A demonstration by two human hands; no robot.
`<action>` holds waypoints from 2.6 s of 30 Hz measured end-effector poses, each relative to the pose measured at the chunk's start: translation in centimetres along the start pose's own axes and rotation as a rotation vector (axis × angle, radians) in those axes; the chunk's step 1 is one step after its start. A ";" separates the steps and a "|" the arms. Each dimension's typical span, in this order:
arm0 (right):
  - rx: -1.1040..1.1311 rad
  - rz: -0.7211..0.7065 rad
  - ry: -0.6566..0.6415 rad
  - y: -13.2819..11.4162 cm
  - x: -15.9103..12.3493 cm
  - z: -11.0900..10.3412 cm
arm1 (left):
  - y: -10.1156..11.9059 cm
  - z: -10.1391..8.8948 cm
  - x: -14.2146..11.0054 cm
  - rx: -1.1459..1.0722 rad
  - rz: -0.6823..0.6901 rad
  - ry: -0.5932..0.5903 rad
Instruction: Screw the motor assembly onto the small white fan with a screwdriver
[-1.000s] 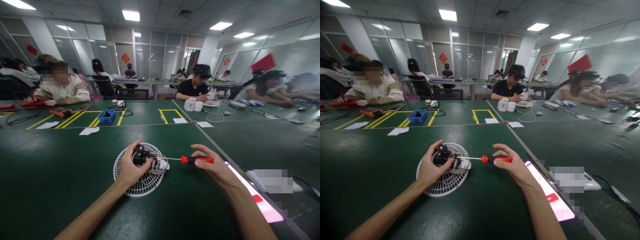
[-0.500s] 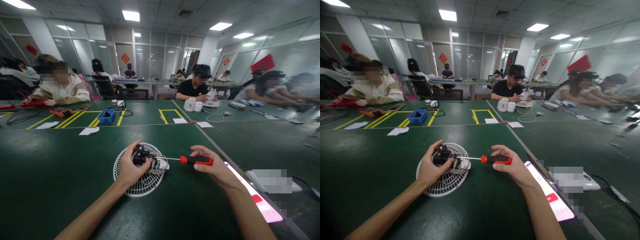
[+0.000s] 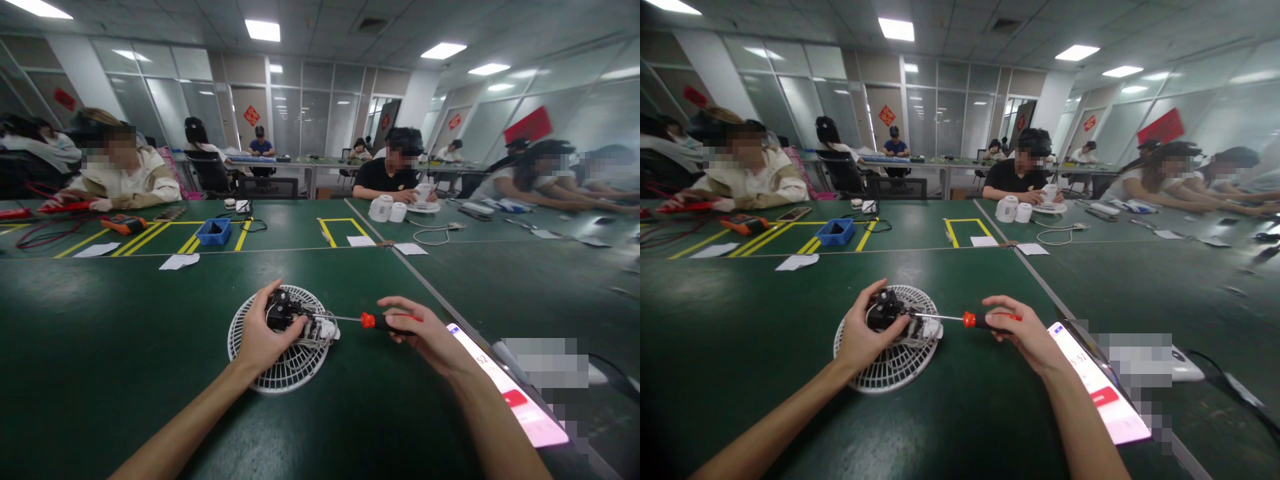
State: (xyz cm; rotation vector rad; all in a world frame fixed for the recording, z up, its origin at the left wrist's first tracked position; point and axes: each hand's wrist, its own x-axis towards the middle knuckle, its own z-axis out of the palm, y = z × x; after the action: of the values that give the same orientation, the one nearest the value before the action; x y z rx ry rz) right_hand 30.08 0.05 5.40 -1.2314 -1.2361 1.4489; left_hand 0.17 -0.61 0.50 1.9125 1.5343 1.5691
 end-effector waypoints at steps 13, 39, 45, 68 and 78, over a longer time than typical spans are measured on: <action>0.302 -0.199 0.286 -0.1 0.5 -0.4 | 0.0 0.1 -0.1 -0.020 -0.020 0.012; -0.971 -0.347 0.283 6.5 3.0 3.2 | -0.2 0.2 -0.2 -0.033 -0.026 0.017; -1.003 -0.396 0.319 6.7 3.1 3.5 | -0.1 0.1 -0.1 -0.013 -0.009 0.006; -1.182 -0.710 0.401 7.2 3.1 5.9 | -0.5 0.1 -0.2 -0.001 -0.004 -0.008; -1.247 -0.809 0.273 7.1 2.4 7.0 | -0.6 -1.5 -0.1 -0.012 -0.042 -0.026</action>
State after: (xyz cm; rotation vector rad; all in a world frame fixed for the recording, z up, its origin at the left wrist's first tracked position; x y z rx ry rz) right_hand 22.81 0.26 -1.76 -1.2936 -2.1604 -0.1973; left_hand -1.41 -1.11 0.61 1.8749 1.5406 1.5264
